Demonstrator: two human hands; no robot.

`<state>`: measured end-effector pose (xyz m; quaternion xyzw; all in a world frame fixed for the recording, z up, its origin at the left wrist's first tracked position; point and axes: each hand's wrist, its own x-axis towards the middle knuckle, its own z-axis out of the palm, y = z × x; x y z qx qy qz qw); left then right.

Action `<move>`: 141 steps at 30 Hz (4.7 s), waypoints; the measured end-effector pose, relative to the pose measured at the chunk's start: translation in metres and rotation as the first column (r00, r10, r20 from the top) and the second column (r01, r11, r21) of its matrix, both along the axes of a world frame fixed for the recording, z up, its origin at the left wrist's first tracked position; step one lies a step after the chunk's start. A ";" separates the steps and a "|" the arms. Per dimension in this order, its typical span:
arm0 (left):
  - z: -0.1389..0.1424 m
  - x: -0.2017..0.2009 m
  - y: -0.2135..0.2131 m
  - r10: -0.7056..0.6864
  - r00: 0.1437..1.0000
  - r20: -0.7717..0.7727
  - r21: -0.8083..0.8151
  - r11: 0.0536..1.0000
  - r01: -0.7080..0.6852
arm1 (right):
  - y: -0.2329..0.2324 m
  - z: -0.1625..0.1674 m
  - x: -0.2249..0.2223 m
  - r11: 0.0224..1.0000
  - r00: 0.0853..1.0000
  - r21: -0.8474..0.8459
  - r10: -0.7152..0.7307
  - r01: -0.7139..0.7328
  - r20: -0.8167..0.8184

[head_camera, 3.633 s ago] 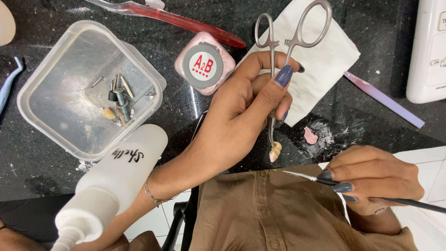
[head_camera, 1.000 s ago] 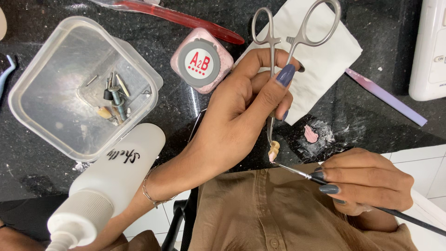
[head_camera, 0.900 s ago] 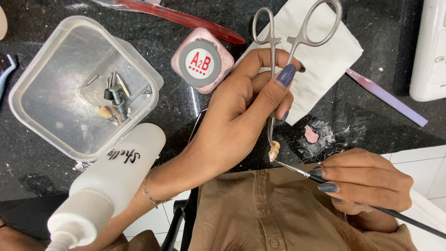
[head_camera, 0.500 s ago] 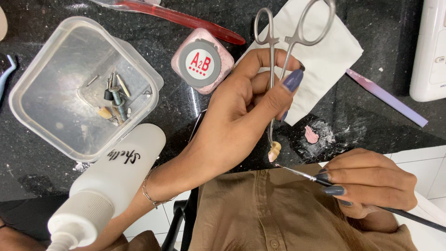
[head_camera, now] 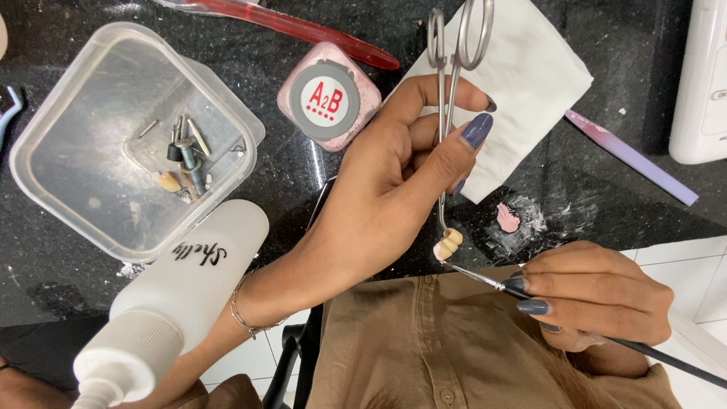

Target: The person holds a partial denture with forceps in one hand and uses a fine brush to apply and shape pink ceramic powder onto the denture teeth, dipping the brush into powder on the bench and adding liquid from a squeeze bottle while working over a tissue on the counter.

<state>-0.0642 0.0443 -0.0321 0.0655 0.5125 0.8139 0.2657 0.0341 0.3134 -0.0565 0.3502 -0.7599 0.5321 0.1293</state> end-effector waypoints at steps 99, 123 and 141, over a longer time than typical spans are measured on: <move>0.004 -0.003 0.000 -0.009 1.000 0.013 -0.049 0.999 0.010 | 0.010 -0.006 0.006 0.999 0.999 -0.026 -0.033 0.034 0.032; 0.003 -0.002 0.001 -0.004 1.000 0.013 -0.031 0.999 0.004 | 0.014 0.002 0.004 0.999 0.994 -0.009 0.036 -0.035 0.100; 0.001 -0.001 0.002 -0.001 1.000 0.004 -0.016 1.000 0.001 | 0.019 0.000 0.005 0.997 0.992 0.022 0.072 -0.075 0.108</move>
